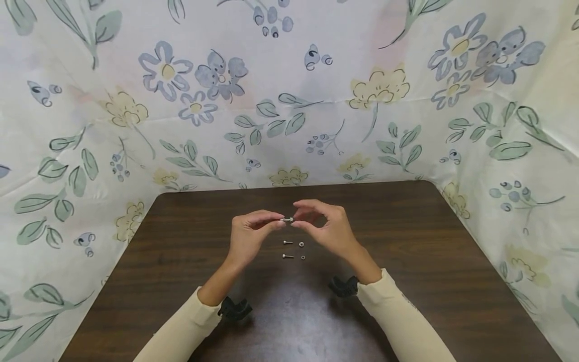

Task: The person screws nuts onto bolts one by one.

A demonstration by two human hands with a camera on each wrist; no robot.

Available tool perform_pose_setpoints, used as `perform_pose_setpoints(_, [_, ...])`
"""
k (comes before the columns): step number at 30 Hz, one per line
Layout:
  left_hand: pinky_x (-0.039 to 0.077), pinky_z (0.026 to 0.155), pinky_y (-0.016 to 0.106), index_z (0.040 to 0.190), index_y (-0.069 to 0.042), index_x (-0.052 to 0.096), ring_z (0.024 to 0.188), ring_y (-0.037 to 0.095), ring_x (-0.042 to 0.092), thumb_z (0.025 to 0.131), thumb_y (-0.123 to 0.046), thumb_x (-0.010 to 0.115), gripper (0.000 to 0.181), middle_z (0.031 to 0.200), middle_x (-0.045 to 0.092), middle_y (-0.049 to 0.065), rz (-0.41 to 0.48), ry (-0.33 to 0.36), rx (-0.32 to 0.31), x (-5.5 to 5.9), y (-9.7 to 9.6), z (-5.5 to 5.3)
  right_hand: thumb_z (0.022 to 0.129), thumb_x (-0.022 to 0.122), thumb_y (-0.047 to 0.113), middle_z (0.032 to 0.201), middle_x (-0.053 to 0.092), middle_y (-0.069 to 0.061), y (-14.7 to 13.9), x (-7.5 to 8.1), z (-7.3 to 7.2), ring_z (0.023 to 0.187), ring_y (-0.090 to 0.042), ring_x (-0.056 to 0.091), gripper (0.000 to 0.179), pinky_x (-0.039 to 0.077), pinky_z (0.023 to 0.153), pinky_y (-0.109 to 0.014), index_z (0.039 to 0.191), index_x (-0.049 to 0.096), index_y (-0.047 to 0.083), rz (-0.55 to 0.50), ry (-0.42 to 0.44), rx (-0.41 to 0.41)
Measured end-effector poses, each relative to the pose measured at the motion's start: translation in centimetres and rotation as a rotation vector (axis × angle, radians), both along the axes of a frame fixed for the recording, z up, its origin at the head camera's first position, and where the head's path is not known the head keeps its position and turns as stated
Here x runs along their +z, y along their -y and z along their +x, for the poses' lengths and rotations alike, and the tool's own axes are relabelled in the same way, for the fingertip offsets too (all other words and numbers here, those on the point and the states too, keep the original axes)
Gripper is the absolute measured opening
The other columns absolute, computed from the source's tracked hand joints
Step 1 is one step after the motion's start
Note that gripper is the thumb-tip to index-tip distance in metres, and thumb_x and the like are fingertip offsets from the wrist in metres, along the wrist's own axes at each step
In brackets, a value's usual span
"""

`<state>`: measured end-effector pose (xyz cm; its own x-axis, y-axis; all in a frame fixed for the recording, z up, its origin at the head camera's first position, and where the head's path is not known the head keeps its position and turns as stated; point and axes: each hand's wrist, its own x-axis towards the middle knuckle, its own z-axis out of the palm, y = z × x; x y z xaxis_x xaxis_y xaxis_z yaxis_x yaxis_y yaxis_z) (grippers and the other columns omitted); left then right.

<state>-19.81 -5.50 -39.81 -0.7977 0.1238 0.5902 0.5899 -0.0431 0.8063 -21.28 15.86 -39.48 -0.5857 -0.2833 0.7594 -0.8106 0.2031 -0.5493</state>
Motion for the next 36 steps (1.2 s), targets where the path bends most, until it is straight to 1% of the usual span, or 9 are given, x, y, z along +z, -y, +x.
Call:
perform_pose_setpoints(2, [0.060,0.068,0.025,0.094,0.008,0.077,0.076,0.016,0.072,0.084,0.008,0.077,0.010,0.088,0.075,0.018,0.009,0.005,-0.004,0.0,0.1,0.0,0.067,0.086,-0.017,0.093,0.076,-0.009,0.0,-0.1,-0.1,0.078,-0.019,0.072,0.051,0.059,0.064,-0.033,0.113,0.073,0.001,0.002,-0.035,0.033])
perform_pose_setpoints(7, [0.063,0.072,0.033,0.096,0.003,0.079,0.079,0.022,0.074,0.086,0.001,0.078,0.010,0.090,0.076,0.014,0.020,0.000,-0.027,-0.3,0.4,-0.3,0.066,0.087,-0.017,0.094,0.076,-0.011,0.4,-0.4,-0.4,0.073,-0.021,0.070,0.045,0.059,0.063,-0.029,0.107,0.076,0.001,-0.017,-0.112,0.075])
perform_pose_setpoints(11, [0.062,0.070,0.032,0.096,0.000,0.079,0.079,0.021,0.073,0.086,-0.002,0.079,0.011,0.090,0.076,0.012,0.016,-0.009,-0.039,-0.5,0.4,-0.4,0.064,0.085,-0.022,0.089,0.075,-0.012,0.8,0.0,-0.2,0.071,-0.019,0.068,0.040,0.056,0.064,-0.020,0.097,0.077,-0.002,-0.032,-0.137,0.090])
perform_pose_setpoints(15, [0.061,0.068,0.028,0.095,-0.001,0.080,0.077,0.019,0.071,0.085,0.000,0.080,0.010,0.089,0.076,0.011,0.008,-0.004,-0.036,-0.6,0.3,-0.4,0.062,0.082,-0.027,0.083,0.073,-0.015,1.2,1.1,0.6,0.067,-0.021,0.067,0.036,0.055,0.063,-0.018,0.091,0.075,-0.006,-0.031,-0.148,0.096])
perform_pose_setpoints(19, [0.060,0.068,0.026,0.095,0.002,0.079,0.076,0.017,0.070,0.085,0.004,0.078,0.011,0.089,0.076,0.013,0.009,0.010,-0.037,-0.4,0.1,-0.3,0.067,0.080,-0.025,0.081,0.073,-0.014,1.4,2.0,1.5,0.064,-0.019,0.065,0.029,0.054,0.060,-0.020,0.088,0.074,-0.006,-0.011,-0.109,0.074])
perform_pose_setpoints(24, [0.059,0.067,0.022,0.094,0.007,0.077,0.075,0.015,0.069,0.084,0.009,0.077,0.010,0.088,0.075,0.018,0.001,0.020,-0.025,-0.2,-0.2,0.1,0.080,0.076,-0.016,0.079,0.072,-0.011,1.4,1.7,1.9,0.062,-0.016,0.065,0.017,0.053,0.058,-0.021,0.088,0.073,-0.002,0.020,-0.016,0.058])
perform_pose_setpoints(27, [0.059,0.066,0.022,0.093,0.008,0.077,0.074,0.016,0.070,0.083,0.010,0.077,0.010,0.088,0.074,0.018,0.001,0.020,-0.019,-0.4,-0.2,0.1,0.084,0.072,-0.016,0.077,0.072,-0.009,1.5,1.5,2.0,0.064,-0.015,0.067,0.015,0.055,0.059,-0.024,0.086,0.073,-0.001,0.035,0.026,0.064])
perform_pose_setpoints(33, [0.061,0.067,0.029,0.093,0.001,0.079,0.075,0.019,0.072,0.084,0.004,0.080,0.010,0.088,0.076,0.013,0.004,0.012,-0.038,-0.7,-0.2,-0.1,0.096,0.059,-0.012,0.071,0.072,-0.012,1.5,1.6,2.0,0.066,-0.023,0.072,0.026,0.060,0.066,-0.026,0.075,0.073,-0.003,0.045,0.087,0.068])
perform_pose_setpoints(36, [0.063,0.068,0.033,0.094,0.000,0.079,0.076,0.021,0.073,0.084,-0.001,0.081,0.010,0.088,0.076,0.012,0.021,0.005,-0.052,-0.7,-0.1,-0.2,0.105,0.049,-0.004,0.072,0.072,-0.018,1.2,1.6,2.0,0.065,-0.031,0.072,0.033,0.062,0.065,-0.033,0.081,0.072,-0.008,0.032,0.142,0.095])
